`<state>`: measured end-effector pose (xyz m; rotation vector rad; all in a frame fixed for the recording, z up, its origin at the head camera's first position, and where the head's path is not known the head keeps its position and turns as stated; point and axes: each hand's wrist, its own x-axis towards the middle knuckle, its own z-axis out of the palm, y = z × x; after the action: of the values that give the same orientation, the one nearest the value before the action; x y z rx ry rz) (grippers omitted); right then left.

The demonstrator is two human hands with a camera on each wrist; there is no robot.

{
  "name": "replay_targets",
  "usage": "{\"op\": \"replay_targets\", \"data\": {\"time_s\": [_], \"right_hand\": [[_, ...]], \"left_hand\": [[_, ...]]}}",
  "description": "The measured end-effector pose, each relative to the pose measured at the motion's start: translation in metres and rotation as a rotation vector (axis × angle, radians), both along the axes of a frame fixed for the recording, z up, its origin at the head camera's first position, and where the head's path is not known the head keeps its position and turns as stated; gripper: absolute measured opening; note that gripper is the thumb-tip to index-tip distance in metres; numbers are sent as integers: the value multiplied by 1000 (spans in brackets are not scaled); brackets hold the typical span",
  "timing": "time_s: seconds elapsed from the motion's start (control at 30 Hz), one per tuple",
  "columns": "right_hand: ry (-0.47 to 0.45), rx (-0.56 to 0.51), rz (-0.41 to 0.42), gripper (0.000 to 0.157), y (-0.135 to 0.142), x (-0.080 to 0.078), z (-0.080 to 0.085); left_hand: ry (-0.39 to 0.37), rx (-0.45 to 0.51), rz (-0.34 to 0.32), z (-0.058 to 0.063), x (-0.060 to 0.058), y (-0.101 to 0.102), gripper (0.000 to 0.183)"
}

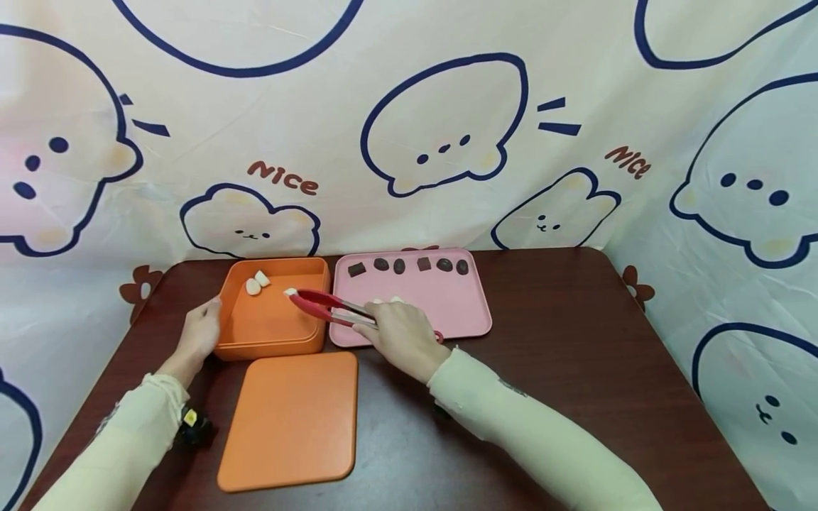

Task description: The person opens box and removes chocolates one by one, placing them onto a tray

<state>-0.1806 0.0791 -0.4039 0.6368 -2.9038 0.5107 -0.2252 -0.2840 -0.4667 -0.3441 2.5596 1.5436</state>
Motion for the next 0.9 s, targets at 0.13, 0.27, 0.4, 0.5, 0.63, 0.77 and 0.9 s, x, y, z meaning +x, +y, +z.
{"op": "replay_targets", "data": {"time_s": [0.13,0.27,0.4,0.5,0.63,0.77,0.9], "right_hand": [[9,3,-22,34,11,7,1],[-1,-23,-44,39,22,13,1],[-8,-48,-66,42,34,18,1],[-8,-59,-75,41,43,21,0],[-6,-58,-77,36,55,23,-1],[-1,-55,-84,36,66,25,-3],[12,-41,-101,33,77,28,-3]], "left_hand": [[0,-1,-3,0,0,0,61],[-3,-8,6,1,0,1,62],[-17,-15,7,2,0,1,63],[-19,-18,9,2,0,1,63],[-17,-23,14,2,0,1,63],[-20,-24,19,2,0,2,63],[-17,-21,-2,2,1,2,63]]}}
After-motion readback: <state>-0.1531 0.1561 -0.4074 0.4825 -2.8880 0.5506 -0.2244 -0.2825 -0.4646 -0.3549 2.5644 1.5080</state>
